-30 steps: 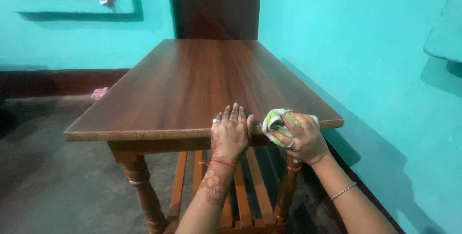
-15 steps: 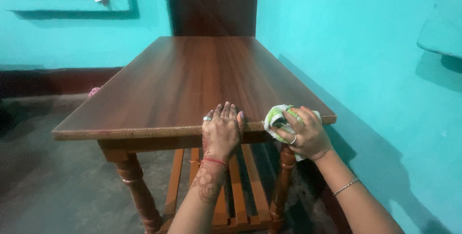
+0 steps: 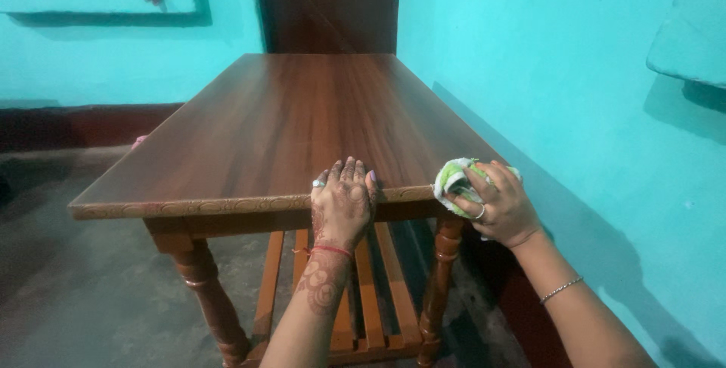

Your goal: The person cleans a wooden table using a green cloth and a spray bottle. They wipe the table legs and the tabletop surface, spraying the cleaner onto the wood before wiping it down with the cloth.

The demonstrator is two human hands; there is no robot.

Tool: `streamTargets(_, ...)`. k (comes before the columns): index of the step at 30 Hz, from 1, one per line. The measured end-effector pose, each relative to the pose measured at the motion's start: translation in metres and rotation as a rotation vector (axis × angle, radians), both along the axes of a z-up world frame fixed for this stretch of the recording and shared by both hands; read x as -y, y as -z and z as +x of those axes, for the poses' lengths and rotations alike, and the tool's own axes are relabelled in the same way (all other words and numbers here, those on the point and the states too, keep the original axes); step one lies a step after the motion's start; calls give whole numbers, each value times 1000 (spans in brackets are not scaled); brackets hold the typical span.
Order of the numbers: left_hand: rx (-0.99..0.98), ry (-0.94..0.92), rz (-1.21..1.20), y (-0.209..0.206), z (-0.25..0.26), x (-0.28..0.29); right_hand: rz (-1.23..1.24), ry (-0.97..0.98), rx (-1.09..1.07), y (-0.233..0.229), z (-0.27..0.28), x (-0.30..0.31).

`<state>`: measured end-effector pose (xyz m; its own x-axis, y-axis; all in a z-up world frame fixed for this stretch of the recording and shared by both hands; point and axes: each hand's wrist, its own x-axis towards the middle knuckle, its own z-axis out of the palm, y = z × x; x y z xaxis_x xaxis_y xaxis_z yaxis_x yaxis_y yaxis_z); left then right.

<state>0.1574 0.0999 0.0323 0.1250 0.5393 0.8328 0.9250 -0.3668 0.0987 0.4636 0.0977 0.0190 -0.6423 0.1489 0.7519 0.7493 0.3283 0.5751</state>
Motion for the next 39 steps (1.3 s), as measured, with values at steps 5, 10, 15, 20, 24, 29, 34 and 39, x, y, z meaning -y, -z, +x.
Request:
streamTargets(5, 12, -10, -14, 1, 1, -1, -9, -19, 20, 2, 10, -6)
streamTargets(10, 1, -4, -3, 5, 1, -5, -26, -29, 51, -4, 22, -3)
streamTargets(15, -7, 8, 39, 6, 0, -9, -57, -94, 54, -9, 33, -1)
streamTargets(20, 23, 30, 27, 5, -1, -7, -90, -26, 39, -8, 31, 2)
streamTargets(24, 36, 52, 33, 6, -2, -7, -70, -14, 38, -11, 31, 4)
streamTargets(29, 51, 64, 33, 5, -3, -6, -142, 55, 20, -5, 45, 3)
streamTargets(34, 45, 64, 8, 3, -3, -3, -132, 139, -21, 5, 59, 2)
streamTargets(39, 27, 95, -15, 2, -7, -3, -126, 188, -88, 13, 53, 6)
